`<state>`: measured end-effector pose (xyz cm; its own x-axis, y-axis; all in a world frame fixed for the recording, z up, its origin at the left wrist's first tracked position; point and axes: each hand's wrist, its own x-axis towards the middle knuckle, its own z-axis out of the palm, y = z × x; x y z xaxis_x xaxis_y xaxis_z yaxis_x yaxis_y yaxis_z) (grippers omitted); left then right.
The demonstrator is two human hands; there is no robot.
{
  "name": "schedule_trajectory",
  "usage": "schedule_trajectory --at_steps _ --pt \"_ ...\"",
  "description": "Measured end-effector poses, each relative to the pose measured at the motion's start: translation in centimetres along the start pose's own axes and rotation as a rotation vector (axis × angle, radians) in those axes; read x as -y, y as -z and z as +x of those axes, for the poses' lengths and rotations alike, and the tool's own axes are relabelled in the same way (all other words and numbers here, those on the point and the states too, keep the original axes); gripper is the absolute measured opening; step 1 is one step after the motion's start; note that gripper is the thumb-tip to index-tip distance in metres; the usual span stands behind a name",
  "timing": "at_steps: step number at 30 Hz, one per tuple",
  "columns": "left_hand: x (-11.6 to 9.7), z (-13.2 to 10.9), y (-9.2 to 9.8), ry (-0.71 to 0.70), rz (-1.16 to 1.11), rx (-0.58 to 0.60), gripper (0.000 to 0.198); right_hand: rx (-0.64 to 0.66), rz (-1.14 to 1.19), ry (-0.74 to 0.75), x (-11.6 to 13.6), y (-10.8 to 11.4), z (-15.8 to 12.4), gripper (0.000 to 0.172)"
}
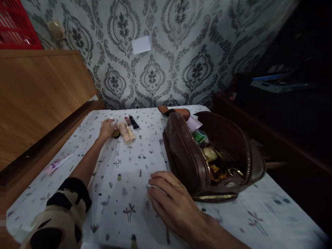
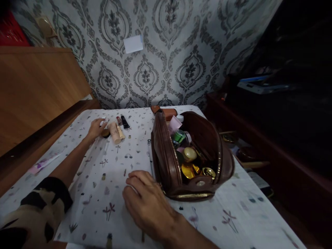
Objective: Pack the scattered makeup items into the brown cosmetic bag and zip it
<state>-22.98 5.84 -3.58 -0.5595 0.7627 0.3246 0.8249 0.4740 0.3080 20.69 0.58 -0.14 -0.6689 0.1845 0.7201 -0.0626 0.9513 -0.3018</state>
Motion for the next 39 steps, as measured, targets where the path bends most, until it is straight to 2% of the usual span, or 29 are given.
schedule_trajectory --at_steps 5,10,17,24,27,30,33,36,39 --pt "-2.4 -1.7 -0.9 -0.217 -0.014 0.138 0.058 0.195 0.089 -0.05 -1.1 -3.4 0.6 0.013" --pt "-2.8 -2.1 -1.0 -0.34 -0.033 0.259 0.058 0.254 0.147 -0.158 -2.0 -5.2 -0.7 0.015" --pt "-3.1 -1.0 -0.4 -0.347 -0.004 0.31 0.06 0.28 0.148 -0.21 -2.6 -6.0 -1.6 0.014" --pt "-4.8 -0.8 0.6 -0.306 0.05 0.332 0.054 0.337 0.047 -0.123 -2.5 -5.1 -0.9 0.019" --pt "-6.4 -0.7 1.6 -0.305 0.075 0.334 0.054 0.354 0.014 -0.088 -2.4 -4.6 -0.8 0.021" --pt "-10.3 -1.6 3.4 -0.34 0.033 0.258 0.055 0.364 0.002 -0.07 -2.3 -4.5 -0.8 0.021" --pt "-16.8 -3.4 6.0 -0.469 -0.14 0.152 0.054 0.354 -0.016 -0.065 -2.3 -4.6 -0.8 0.02" --pt "-24.3 -5.4 8.5 -0.687 -0.269 0.152 0.052 0.353 -0.038 -0.061 -2.3 -4.7 -0.8 0.02" --pt "-30.3 -6.3 10.2 -0.921 -0.198 0.269 0.048 0.357 -0.048 -0.054 -2.3 -4.7 -0.9 0.019"
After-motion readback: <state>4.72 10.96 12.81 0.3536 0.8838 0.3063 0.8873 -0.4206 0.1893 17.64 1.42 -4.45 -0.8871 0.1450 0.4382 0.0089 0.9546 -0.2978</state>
